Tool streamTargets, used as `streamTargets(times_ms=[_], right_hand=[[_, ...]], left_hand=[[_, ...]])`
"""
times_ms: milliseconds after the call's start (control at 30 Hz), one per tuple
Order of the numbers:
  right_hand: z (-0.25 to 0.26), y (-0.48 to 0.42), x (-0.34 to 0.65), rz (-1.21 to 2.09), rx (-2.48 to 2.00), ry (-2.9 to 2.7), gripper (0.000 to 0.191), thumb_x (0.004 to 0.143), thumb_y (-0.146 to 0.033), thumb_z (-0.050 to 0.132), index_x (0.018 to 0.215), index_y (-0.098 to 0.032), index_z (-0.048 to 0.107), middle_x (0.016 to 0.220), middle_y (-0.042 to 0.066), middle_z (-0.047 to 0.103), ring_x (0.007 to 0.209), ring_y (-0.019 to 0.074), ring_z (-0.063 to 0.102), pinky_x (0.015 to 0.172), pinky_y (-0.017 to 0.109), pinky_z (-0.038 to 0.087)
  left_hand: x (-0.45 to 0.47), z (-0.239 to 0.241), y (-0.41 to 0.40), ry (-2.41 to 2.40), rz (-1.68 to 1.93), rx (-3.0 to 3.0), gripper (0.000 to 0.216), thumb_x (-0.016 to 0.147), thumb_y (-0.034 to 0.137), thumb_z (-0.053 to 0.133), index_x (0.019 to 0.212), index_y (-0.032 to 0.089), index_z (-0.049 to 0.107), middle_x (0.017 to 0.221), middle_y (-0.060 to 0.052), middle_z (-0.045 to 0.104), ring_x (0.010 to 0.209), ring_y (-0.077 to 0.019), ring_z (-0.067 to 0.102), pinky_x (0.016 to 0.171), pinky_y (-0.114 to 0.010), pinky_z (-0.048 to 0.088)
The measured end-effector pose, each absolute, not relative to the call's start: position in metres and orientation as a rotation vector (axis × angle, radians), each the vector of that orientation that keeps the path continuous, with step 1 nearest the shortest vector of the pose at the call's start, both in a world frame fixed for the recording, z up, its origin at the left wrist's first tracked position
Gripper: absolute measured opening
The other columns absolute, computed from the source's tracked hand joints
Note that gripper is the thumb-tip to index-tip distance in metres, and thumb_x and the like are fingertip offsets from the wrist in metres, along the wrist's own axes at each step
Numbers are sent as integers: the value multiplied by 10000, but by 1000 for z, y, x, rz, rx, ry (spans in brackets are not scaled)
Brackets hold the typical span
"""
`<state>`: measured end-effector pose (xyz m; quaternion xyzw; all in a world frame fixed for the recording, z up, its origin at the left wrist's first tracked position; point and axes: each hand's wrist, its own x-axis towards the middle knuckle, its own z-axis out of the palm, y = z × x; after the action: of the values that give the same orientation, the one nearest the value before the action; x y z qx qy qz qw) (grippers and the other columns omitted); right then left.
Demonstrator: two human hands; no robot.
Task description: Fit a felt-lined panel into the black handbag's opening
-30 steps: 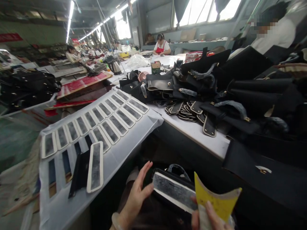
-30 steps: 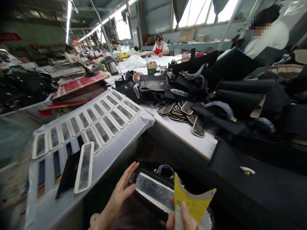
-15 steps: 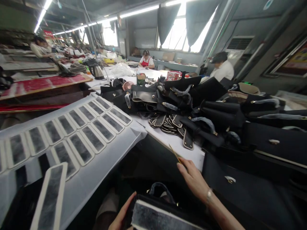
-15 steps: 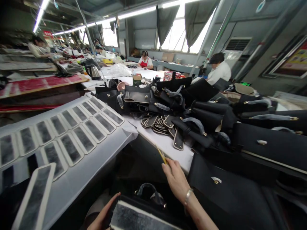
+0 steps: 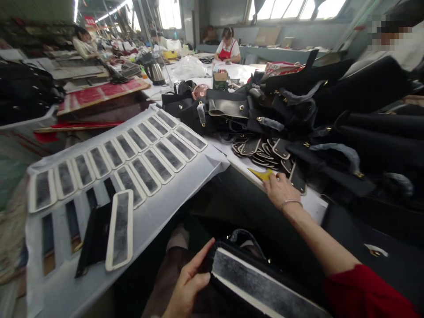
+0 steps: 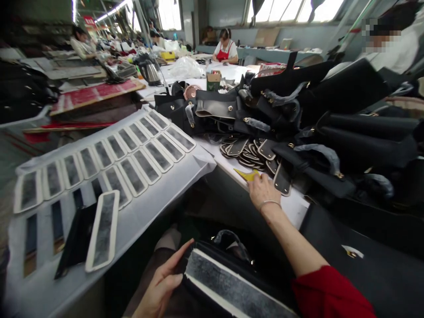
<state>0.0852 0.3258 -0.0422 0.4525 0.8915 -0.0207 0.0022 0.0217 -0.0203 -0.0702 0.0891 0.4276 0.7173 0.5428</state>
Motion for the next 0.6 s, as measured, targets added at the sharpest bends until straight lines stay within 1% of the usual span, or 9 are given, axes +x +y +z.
streamTargets(times_ms=[100, 167, 233, 367, 433, 467, 533, 567, 600], right_hand=[[-43, 327, 89, 51, 1324, 2890, 348, 983, -347, 403, 1156, -116, 597, 1180, 204, 565, 1103, 391, 510, 823, 526, 469], [-41, 323, 95, 97, 1271, 2961, 350, 975, -357, 428, 1158, -118, 606, 1212, 199, 566, 1118, 397, 493, 847, 543, 468], [-37, 316, 105, 103, 1216, 3035, 376, 971, -373, 442, 1196, -117, 601, 1244, 186, 561, 1118, 384, 498, 880, 529, 475], [-24, 290, 137, 13, 1123, 3200, 450, 977, -423, 423, 1238, -100, 597, 1239, 162, 575, 1121, 317, 529, 1004, 453, 452], [-16, 270, 163, -176, 1153, 3333, 486, 975, -480, 410, 1207, -107, 618, 1211, 154, 592, 1113, 297, 552, 1015, 436, 459], [-12, 258, 178, -327, 1217, 3373, 485, 969, -505, 415, 1184, -127, 632, 1206, 144, 600, 1100, 289, 567, 981, 424, 489], [-5, 232, 210, -691, 1452, 3325, 431, 946, -526, 465, 1134, -192, 663, 1207, 110, 616, 1066, 269, 597, 859, 373, 551], [-4, 218, 225, -866, 1608, 3236, 403, 933, -529, 487, 1111, -222, 677, 1206, 92, 625, 1054, 260, 607, 821, 350, 560], [-4, 205, 240, -1039, 1769, 3129, 387, 916, -537, 510, 1083, -238, 691, 1188, 81, 642, 1047, 257, 617, 829, 343, 554]], left_hand=[[24, -73, -20, 1048, 1718, 217, 621, 744, 209, 634, 1360, 254, 566, 1339, -63, 623, 1328, -303, 479, 1137, -431, 328], [28, -75, -19, 1077, 1737, 187, 608, 741, 191, 623, 1344, 249, 583, 1340, -61, 622, 1349, -295, 455, 1107, -397, 368], [33, -75, -16, 1112, 1766, 137, 603, 727, 177, 611, 1328, 232, 599, 1350, -63, 615, 1356, -292, 446, 1068, -364, 409], [41, -71, -10, 1223, 1802, 56, 602, 703, 172, 579, 1304, 182, 612, 1329, -72, 631, 1282, -288, 527, 1015, -325, 455], [44, -67, -8, 1265, 1794, 21, 591, 711, 175, 571, 1301, 175, 610, 1293, -67, 657, 1247, -275, 557, 1002, -310, 468], [44, -66, -9, 1266, 1783, -10, 588, 715, 178, 578, 1302, 178, 608, 1269, -63, 672, 1245, -272, 560, 997, -307, 474], [44, -64, -12, 1234, 1756, -99, 583, 702, 185, 618, 1285, 196, 621, 1228, -53, 696, 1254, -279, 555, 1003, -323, 483], [44, -64, -14, 1210, 1741, -145, 581, 688, 196, 650, 1269, 207, 635, 1219, -50, 701, 1261, -290, 549, 1020, -344, 479], [42, -65, -16, 1197, 1730, -182, 578, 667, 213, 685, 1243, 218, 654, 1224, -46, 699, 1269, -305, 541, 1047, -368, 465]])
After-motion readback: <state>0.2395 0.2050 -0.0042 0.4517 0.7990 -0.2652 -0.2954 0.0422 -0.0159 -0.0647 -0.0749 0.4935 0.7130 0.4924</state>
